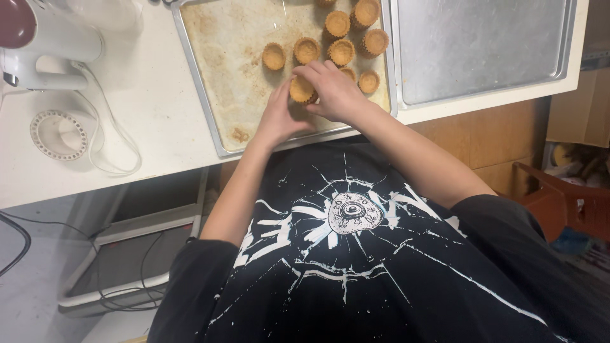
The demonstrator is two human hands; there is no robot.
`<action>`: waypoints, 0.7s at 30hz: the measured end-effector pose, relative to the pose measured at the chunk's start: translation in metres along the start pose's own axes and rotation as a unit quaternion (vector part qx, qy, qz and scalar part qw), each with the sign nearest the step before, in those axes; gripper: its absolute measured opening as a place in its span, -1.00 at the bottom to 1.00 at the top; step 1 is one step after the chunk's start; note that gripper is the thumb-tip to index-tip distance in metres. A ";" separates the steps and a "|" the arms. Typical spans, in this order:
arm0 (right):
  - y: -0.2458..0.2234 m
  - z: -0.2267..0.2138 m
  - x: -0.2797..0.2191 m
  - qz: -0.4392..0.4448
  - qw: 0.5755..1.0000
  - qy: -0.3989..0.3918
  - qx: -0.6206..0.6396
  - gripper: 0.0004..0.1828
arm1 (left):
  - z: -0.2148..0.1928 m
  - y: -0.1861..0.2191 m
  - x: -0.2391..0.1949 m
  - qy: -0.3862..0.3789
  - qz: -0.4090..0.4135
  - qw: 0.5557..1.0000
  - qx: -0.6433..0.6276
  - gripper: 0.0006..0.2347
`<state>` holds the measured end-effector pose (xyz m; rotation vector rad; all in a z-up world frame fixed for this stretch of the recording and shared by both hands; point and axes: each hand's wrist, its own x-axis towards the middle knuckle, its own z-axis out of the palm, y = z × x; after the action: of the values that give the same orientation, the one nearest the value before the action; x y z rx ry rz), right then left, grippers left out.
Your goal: The person places small baked cupcake liners from a metal baking tray into a plastic bag labeled 'Frozen Dough'. They handle the liners one at a time, stacking them in their hand before inserting them into the bag. The person then seals the bag and places it on the tray.
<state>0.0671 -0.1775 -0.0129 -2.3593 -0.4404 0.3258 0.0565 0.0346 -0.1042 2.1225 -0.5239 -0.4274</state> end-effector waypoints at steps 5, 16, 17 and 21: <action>0.001 0.003 -0.001 -0.010 1.000 0.014 0.011 -0.09 | 0.015 -0.009 -0.012 0.009 -0.020 0.946 -0.324 -0.34; 0.041 0.062 -0.068 0.118 0.952 0.048 0.277 -0.18 | 0.030 -0.014 -0.010 0.092 -0.133 0.918 -0.363 -0.62; 0.047 0.074 -0.074 0.165 0.925 0.023 0.342 -0.22 | 0.028 -0.011 -0.009 0.091 -0.134 0.916 -0.367 -0.61; 0.068 0.112 -0.072 0.291 0.827 0.016 0.481 -0.27 | 0.015 0.001 -0.008 0.064 -0.219 0.862 -0.453 -0.57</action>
<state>-0.0223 -0.1867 -0.1320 -1.4190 0.4256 0.6111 0.0420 0.0279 -0.1108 1.3016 0.2454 -0.6259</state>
